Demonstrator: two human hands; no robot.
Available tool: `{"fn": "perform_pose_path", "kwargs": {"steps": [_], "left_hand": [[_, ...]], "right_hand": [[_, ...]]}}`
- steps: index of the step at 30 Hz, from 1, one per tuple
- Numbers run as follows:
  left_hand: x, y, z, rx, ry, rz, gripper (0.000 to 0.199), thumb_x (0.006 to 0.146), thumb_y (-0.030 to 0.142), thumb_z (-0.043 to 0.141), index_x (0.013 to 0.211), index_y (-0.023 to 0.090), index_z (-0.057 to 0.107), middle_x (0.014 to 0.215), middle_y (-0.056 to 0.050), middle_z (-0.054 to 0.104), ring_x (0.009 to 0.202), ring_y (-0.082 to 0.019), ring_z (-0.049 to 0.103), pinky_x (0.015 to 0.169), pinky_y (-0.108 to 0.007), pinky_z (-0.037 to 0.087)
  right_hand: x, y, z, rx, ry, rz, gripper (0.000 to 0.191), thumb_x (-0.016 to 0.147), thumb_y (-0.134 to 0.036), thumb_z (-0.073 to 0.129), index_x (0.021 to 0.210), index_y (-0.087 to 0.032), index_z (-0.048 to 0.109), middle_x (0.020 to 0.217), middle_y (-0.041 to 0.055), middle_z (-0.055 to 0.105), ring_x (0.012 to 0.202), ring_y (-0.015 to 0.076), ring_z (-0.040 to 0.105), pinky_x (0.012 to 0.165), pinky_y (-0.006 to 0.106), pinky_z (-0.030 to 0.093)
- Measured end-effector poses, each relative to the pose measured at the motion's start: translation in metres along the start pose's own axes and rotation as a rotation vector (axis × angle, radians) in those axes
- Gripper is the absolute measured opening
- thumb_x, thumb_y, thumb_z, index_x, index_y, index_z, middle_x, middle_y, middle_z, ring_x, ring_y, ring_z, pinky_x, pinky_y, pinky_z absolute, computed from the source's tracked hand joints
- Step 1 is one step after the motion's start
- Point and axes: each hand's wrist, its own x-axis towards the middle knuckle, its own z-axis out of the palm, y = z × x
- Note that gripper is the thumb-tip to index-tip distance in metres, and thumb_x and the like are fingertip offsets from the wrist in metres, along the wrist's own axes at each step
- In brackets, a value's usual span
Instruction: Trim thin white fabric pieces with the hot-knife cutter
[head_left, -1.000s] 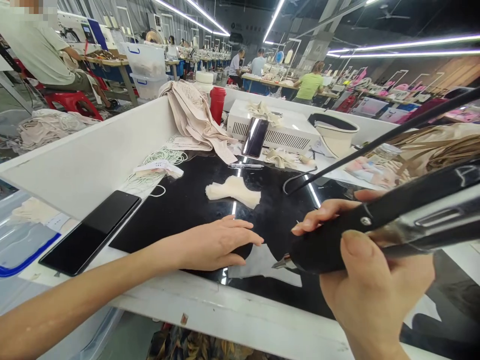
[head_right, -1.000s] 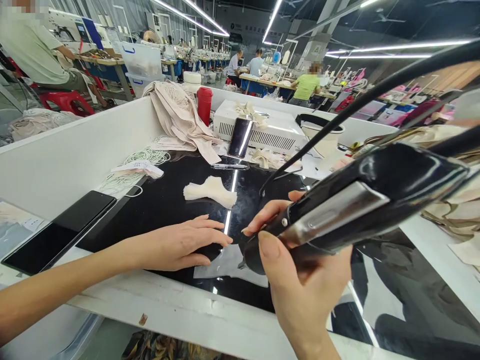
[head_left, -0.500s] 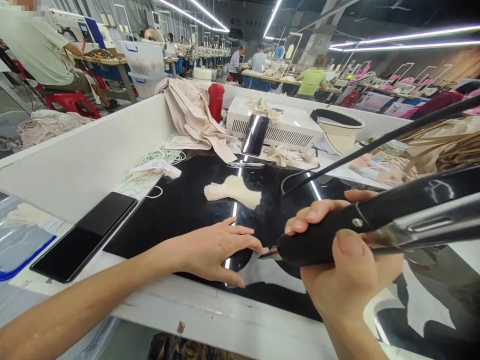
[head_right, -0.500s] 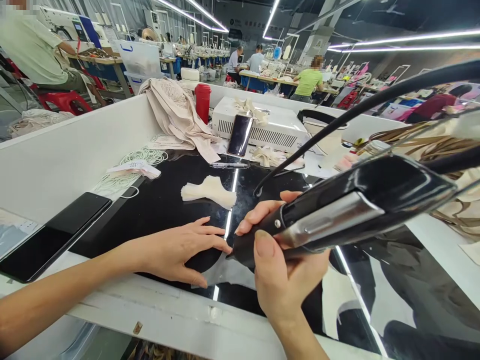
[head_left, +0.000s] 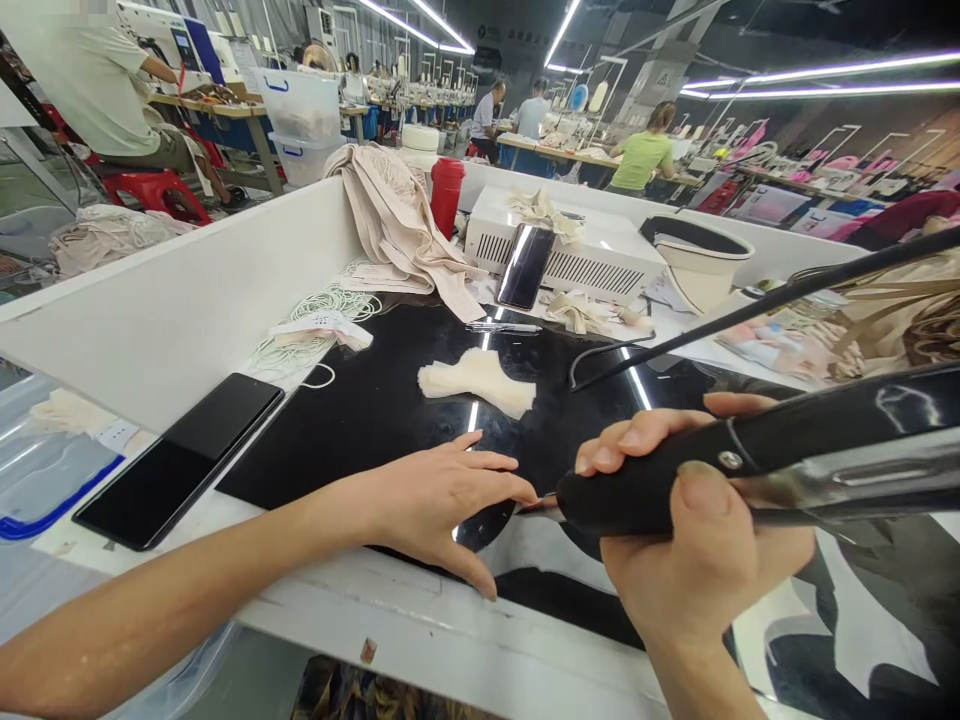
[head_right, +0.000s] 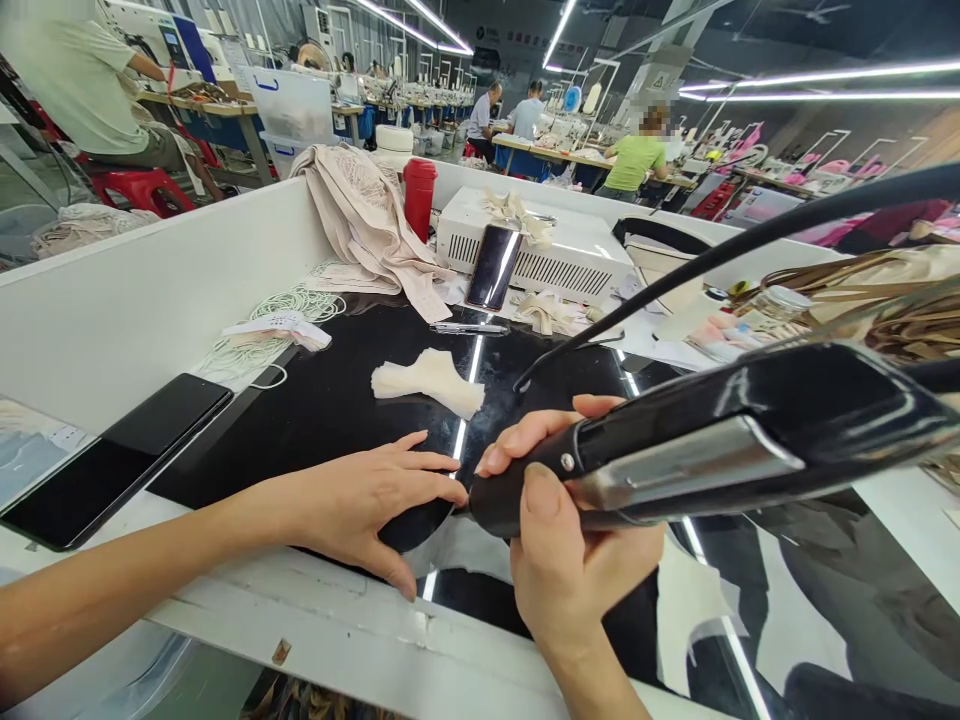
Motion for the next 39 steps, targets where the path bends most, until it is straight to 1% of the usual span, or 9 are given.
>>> {"fn": "perform_pose_path", "kwargs": {"steps": [4, 8, 14, 20, 26, 29, 32, 35, 39], "left_hand": [[0.000, 0.000, 0.000, -0.003, -0.005, -0.008, 0.073, 0.083, 0.044, 0.088, 0.144, 0.021, 0.055, 0.144, -0.012, 0.067, 0.151, -0.037, 0.046, 0.129, -0.068, 0.014], [0.000, 0.000, 0.001, -0.010, 0.003, 0.005, 0.075, 0.083, 0.048, 0.087, 0.146, 0.023, 0.054, 0.147, -0.011, 0.065, 0.152, -0.036, 0.044, 0.130, -0.068, 0.011], [-0.001, -0.003, 0.004, 0.008, 0.008, 0.015, 0.080, 0.083, 0.053, 0.085, 0.150, 0.024, 0.051, 0.151, -0.011, 0.062, 0.153, -0.036, 0.043, 0.131, -0.066, 0.009], [0.002, 0.000, 0.002, 0.036, 0.017, 0.020, 0.078, 0.081, 0.051, 0.087, 0.146, 0.021, 0.054, 0.146, -0.014, 0.065, 0.151, -0.038, 0.045, 0.129, -0.070, 0.013], [0.003, 0.000, 0.003, 0.020, 0.018, 0.030, 0.077, 0.081, 0.046, 0.088, 0.146, 0.025, 0.054, 0.148, -0.013, 0.064, 0.152, -0.037, 0.043, 0.128, -0.071, 0.012], [0.000, 0.001, 0.003, 0.026, 0.038, 0.039, 0.068, 0.082, 0.043, 0.088, 0.140, 0.024, 0.057, 0.153, -0.013, 0.060, 0.152, -0.036, 0.043, 0.129, -0.070, 0.014], [-0.003, 0.001, 0.002, 0.072, 0.050, 0.067, 0.042, 0.087, 0.039, 0.085, 0.120, 0.022, 0.065, 0.159, -0.013, 0.053, 0.153, -0.034, 0.042, 0.129, -0.065, 0.022], [-0.007, -0.002, -0.002, 0.143, 0.051, 0.118, 0.020, 0.092, 0.037, 0.080, 0.099, 0.021, 0.070, 0.160, -0.012, 0.052, 0.151, -0.033, 0.044, 0.128, -0.060, 0.027], [-0.010, -0.011, -0.009, 0.214, 0.069, 0.118, 0.014, 0.099, 0.031, 0.071, 0.089, 0.021, 0.070, 0.152, -0.009, 0.061, 0.149, -0.032, 0.047, 0.129, -0.059, 0.025]], "right_hand": [[-0.002, -0.004, 0.002, 0.036, 0.001, 0.033, 0.038, 0.075, -0.032, 0.086, 0.107, -0.026, 0.066, 0.074, -0.0055, 0.069, 0.058, 0.0158, 0.062, 0.052, 0.031, 0.055], [-0.007, -0.006, 0.003, 0.067, -0.020, 0.019, 0.042, 0.073, -0.036, 0.088, 0.107, -0.025, 0.066, 0.072, -0.0055, 0.069, 0.055, 0.0155, 0.060, 0.049, 0.030, 0.054], [-0.010, -0.007, 0.007, 0.027, -0.036, 0.024, 0.037, 0.078, -0.031, 0.084, 0.109, -0.025, 0.064, 0.074, -0.0047, 0.068, 0.057, 0.0162, 0.061, 0.050, 0.031, 0.053], [-0.018, -0.013, 0.013, 0.079, -0.018, 0.073, 0.043, 0.074, -0.039, 0.090, 0.106, -0.025, 0.065, 0.070, -0.0049, 0.066, 0.055, 0.0145, 0.053, 0.049, 0.028, 0.051], [-0.026, -0.012, 0.011, 0.083, -0.081, 0.049, 0.036, 0.082, -0.034, 0.083, 0.112, -0.026, 0.064, 0.075, -0.0038, 0.068, 0.057, 0.0157, 0.060, 0.052, 0.032, 0.055], [-0.024, -0.012, 0.011, 0.072, -0.099, 0.066, 0.038, 0.081, -0.036, 0.083, 0.112, -0.025, 0.064, 0.075, -0.0028, 0.068, 0.058, 0.0161, 0.060, 0.052, 0.033, 0.055], [-0.017, -0.015, 0.010, 0.093, -0.051, 0.054, 0.042, 0.076, -0.038, 0.088, 0.108, -0.025, 0.065, 0.072, -0.0040, 0.067, 0.055, 0.0151, 0.058, 0.049, 0.030, 0.053], [-0.006, -0.020, 0.003, 0.055, 0.003, 0.028, 0.043, 0.071, -0.037, 0.089, 0.105, -0.025, 0.066, 0.070, -0.0052, 0.068, 0.054, 0.0153, 0.058, 0.048, 0.030, 0.053], [0.006, -0.022, -0.009, -0.037, 0.084, 0.030, 0.039, 0.070, -0.035, 0.086, 0.103, -0.028, 0.067, 0.070, -0.0060, 0.066, 0.054, 0.0162, 0.057, 0.048, 0.031, 0.054]]}}
